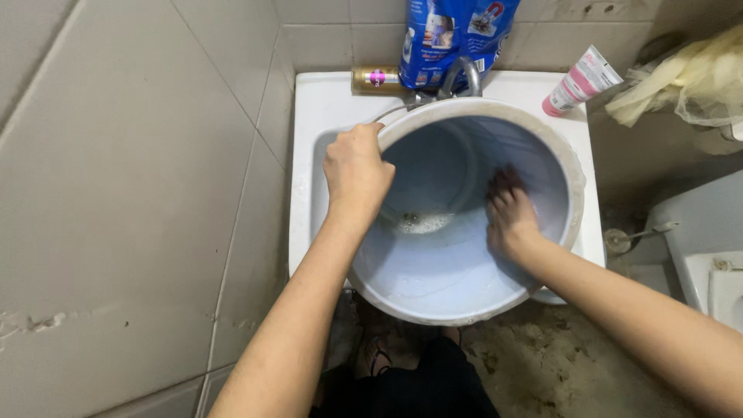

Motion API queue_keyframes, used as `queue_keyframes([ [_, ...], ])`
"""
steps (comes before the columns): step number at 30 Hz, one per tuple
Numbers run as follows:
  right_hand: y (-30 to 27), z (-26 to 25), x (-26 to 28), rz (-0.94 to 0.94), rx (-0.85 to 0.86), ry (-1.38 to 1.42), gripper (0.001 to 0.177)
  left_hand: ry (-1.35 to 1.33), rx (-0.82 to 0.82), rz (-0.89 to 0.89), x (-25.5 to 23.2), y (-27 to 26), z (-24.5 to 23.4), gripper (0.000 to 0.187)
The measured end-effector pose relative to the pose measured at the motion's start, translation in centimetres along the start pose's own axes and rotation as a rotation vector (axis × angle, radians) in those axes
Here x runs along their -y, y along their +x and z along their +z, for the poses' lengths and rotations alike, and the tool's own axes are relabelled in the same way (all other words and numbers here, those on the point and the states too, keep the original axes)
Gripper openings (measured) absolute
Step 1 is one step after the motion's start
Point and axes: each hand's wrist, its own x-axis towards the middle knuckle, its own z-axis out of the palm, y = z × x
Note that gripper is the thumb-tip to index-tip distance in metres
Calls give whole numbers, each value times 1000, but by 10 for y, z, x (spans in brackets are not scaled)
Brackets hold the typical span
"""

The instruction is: The person pours detergent into a mug, fills it with water, and then fills a bucket with water using a handheld sprayer. They scrub the inside of the bucket with a sponge, rinse it under the tap, and continue scrubbing.

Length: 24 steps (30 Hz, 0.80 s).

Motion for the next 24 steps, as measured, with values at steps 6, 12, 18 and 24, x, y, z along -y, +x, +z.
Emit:
queue_keyframes([
  [6,85,-23,125,6,112,812,67,0,-47,44,3,1,0,45],
  [12,149,-87,213,146,-51,1648,73,-8,-37,15,5,-1,-1,44],
  [18,114,7,148,-72,-343,637,51,12,-37,27,4,3,0,46],
  [24,112,48,34,169,-253,64,54,-1,18,-35,2,2,-2,47],
])
